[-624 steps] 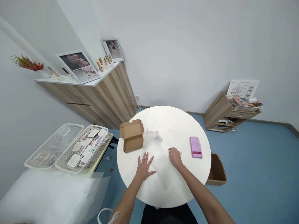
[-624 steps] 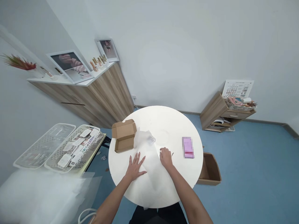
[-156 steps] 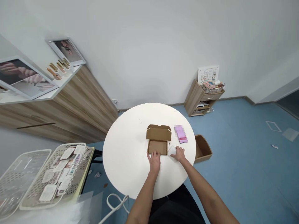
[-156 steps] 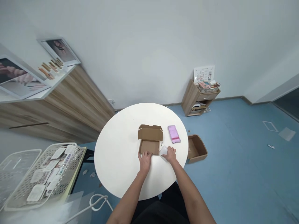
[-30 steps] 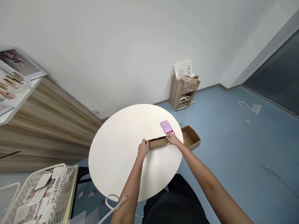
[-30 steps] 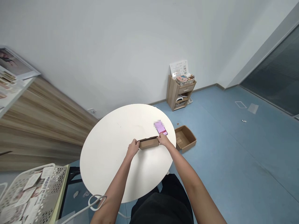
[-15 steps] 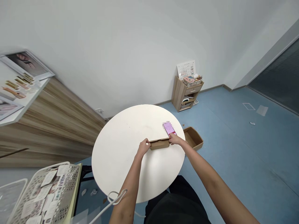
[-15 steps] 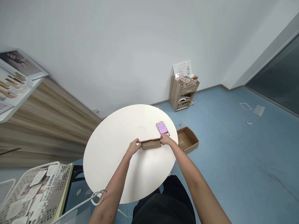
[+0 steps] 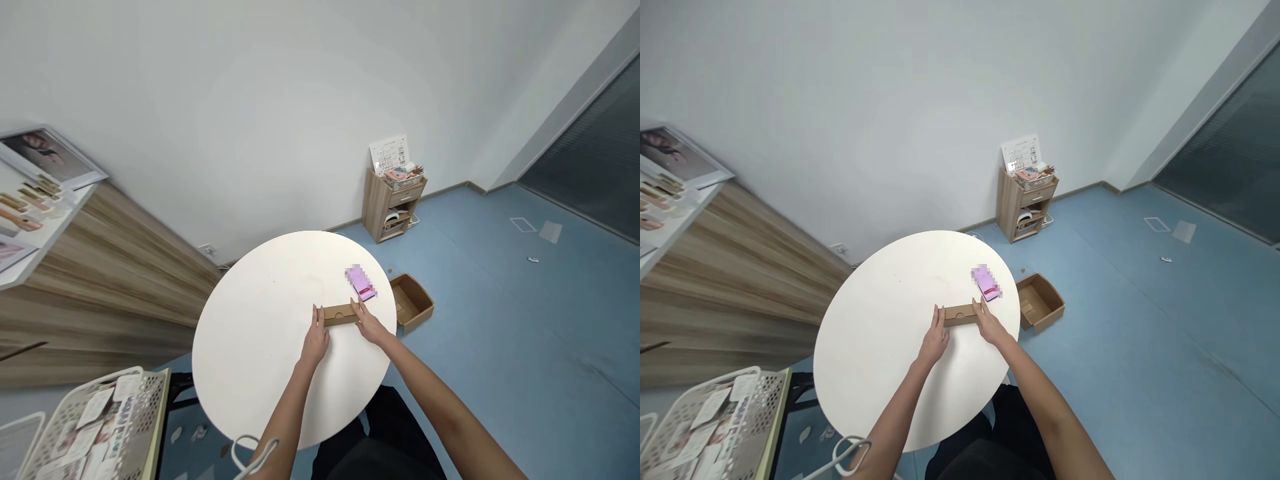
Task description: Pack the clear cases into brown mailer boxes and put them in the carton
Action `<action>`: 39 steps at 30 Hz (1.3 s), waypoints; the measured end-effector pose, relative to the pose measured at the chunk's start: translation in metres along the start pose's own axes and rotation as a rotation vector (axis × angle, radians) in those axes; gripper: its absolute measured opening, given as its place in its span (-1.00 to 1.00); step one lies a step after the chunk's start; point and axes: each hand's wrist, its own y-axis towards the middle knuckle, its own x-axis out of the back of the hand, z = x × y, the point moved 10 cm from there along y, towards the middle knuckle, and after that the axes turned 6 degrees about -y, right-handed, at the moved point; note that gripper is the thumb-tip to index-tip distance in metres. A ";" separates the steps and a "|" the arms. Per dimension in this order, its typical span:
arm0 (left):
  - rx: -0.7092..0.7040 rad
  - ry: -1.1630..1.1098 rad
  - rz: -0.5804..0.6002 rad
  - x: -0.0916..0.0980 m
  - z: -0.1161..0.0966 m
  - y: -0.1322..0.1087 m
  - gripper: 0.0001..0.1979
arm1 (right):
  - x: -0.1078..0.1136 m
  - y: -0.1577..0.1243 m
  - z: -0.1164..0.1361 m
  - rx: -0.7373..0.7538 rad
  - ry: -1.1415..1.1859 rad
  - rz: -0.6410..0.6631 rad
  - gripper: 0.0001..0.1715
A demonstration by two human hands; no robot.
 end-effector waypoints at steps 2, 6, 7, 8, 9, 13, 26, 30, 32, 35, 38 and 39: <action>-0.053 0.038 -0.031 -0.003 -0.003 -0.002 -0.21 | 0.001 -0.004 0.005 0.013 -0.041 -0.058 -0.02; -0.098 0.099 -0.059 0.001 0.000 0.003 -0.33 | 0.009 -0.006 0.007 -0.005 -0.123 -0.157 -0.18; -0.098 0.114 -0.062 0.005 0.001 0.005 -0.37 | 0.012 -0.008 0.008 -0.002 -0.137 -0.166 -0.24; -0.098 0.127 -0.065 0.009 0.001 0.007 -0.42 | 0.015 -0.010 0.010 0.008 -0.146 -0.171 -0.31; -0.101 0.137 -0.066 0.014 0.000 0.008 -0.46 | 0.020 -0.013 0.012 0.027 -0.150 -0.175 -0.37; -0.186 0.108 -0.058 0.031 -0.026 0.010 -0.59 | 0.056 -0.037 0.022 0.125 -0.160 -0.237 -0.49; -0.288 -0.391 0.008 -0.088 -0.212 0.080 -0.68 | 0.241 -0.101 -0.155 0.131 0.101 -0.301 -0.53; -0.212 -0.413 -0.056 -0.172 -0.248 0.106 -0.61 | 0.280 -0.097 -0.227 0.154 0.091 -0.199 -0.52; -0.157 -0.367 -0.101 -0.211 -0.253 0.116 -0.52 | 0.292 -0.088 -0.260 0.133 0.045 -0.155 -0.52; -0.038 -0.232 -0.117 -0.271 -0.239 0.127 -0.42 | 0.297 -0.063 -0.313 0.051 -0.103 -0.133 -0.52; 0.063 -0.064 0.014 -0.342 -0.209 0.140 -0.43 | 0.278 -0.026 -0.366 -0.017 -0.276 -0.113 -0.52; 0.089 -0.005 0.074 -0.366 -0.198 0.145 -0.43 | 0.265 -0.011 -0.385 -0.031 -0.322 -0.093 -0.51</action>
